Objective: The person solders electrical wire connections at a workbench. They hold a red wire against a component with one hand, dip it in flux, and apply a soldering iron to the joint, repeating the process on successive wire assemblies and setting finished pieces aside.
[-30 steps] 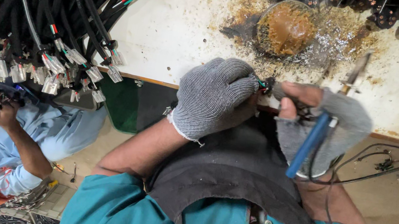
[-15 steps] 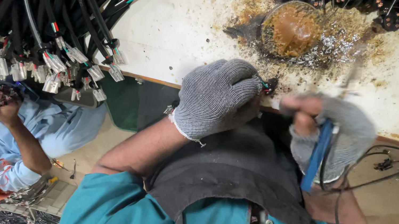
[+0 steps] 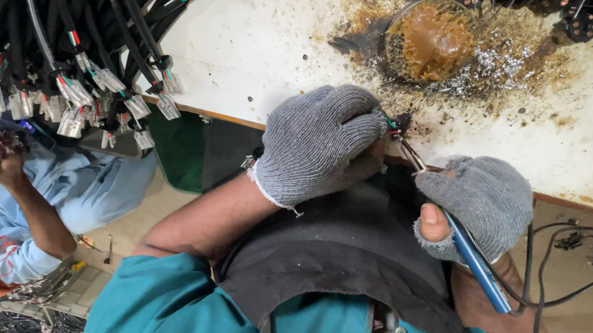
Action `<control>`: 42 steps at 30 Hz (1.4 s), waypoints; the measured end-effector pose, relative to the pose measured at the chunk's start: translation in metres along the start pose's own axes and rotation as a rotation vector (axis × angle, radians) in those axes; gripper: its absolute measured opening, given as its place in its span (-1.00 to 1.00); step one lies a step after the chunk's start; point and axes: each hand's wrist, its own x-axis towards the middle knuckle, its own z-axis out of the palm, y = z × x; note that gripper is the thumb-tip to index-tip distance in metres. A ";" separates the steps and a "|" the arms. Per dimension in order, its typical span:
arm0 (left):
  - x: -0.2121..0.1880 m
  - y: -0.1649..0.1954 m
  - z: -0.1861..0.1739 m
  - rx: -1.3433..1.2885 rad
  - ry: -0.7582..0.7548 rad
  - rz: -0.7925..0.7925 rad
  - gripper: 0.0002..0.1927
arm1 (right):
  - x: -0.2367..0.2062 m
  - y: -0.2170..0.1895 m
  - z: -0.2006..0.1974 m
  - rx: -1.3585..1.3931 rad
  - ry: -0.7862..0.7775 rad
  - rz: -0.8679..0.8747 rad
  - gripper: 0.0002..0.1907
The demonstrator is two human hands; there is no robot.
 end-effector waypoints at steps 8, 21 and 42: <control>0.000 0.001 0.001 0.001 -0.009 -0.009 -0.73 | 0.000 0.000 -0.001 -0.019 0.013 -0.011 -0.75; 0.002 0.004 0.003 0.020 0.019 -0.013 -0.78 | -0.001 0.003 0.004 0.059 0.110 -0.011 -0.78; 0.002 0.004 0.002 0.029 -0.005 -0.013 -0.75 | 0.015 -0.031 -0.008 0.041 0.041 0.193 -0.76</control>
